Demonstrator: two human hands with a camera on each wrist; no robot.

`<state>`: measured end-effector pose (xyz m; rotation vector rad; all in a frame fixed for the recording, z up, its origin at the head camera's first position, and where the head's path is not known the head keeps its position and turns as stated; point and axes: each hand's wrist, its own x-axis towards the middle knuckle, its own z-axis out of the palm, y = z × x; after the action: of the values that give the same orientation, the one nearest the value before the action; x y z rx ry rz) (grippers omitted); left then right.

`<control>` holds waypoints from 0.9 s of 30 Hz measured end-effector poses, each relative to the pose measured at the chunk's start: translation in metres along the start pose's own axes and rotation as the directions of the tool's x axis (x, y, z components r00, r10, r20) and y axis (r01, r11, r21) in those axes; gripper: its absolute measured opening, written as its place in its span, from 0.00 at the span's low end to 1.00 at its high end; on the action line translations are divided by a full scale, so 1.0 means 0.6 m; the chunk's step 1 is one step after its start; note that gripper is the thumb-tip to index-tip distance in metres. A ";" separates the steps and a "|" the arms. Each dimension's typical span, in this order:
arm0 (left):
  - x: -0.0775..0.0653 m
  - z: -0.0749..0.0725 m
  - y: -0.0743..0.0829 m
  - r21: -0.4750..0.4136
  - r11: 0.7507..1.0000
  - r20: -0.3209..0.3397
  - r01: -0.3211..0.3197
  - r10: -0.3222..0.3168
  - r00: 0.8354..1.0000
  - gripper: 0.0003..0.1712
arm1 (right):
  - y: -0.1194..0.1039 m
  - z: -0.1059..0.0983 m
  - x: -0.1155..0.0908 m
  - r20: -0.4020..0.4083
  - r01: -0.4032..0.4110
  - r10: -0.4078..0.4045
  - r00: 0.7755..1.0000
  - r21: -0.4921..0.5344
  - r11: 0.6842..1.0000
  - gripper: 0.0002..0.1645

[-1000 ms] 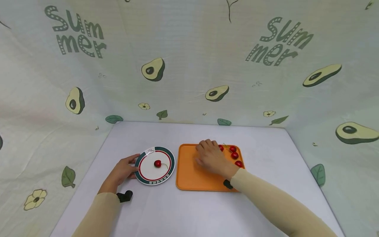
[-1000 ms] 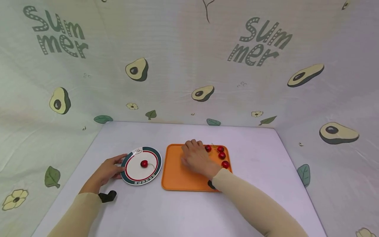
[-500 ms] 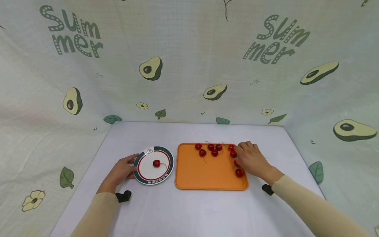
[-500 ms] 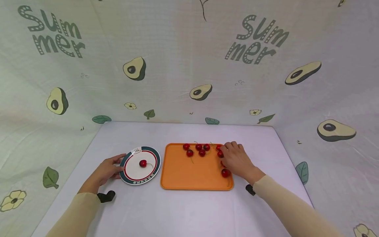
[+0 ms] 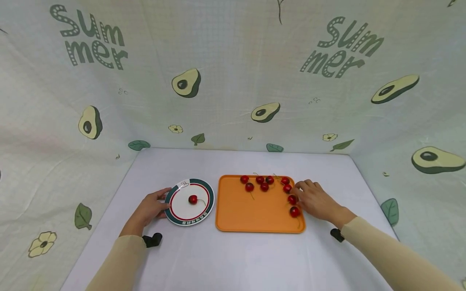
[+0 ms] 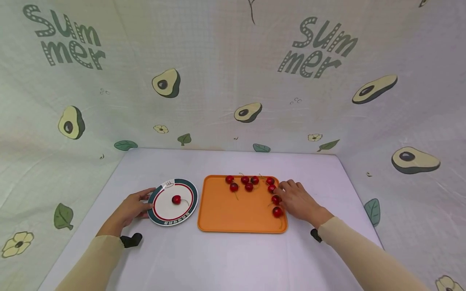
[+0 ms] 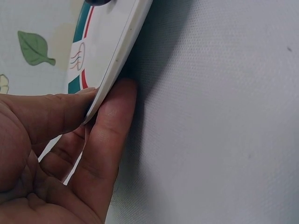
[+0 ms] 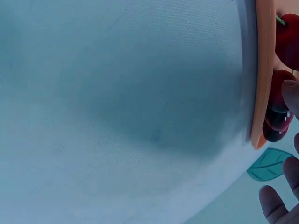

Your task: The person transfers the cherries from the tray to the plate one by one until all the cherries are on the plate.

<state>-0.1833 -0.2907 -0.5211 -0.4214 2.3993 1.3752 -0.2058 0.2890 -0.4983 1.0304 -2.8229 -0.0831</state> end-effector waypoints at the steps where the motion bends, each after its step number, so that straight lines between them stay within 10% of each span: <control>1: 0.000 0.000 0.001 -0.002 1.000 0.000 0.003 -0.003 1.000 0.42 | 0.001 0.002 0.001 0.004 0.002 -0.002 1.000 0.001 1.000 0.26; 27: -0.007 0.002 0.009 0.000 1.000 -0.014 0.012 -0.012 1.000 0.42 | -0.001 0.014 0.021 0.008 -0.041 0.041 0.999 0.117 0.992 0.24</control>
<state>-0.1815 -0.2865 -0.5159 -0.4456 2.4040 1.3714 -0.2161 0.2805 -0.5056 0.9957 -2.8827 0.0844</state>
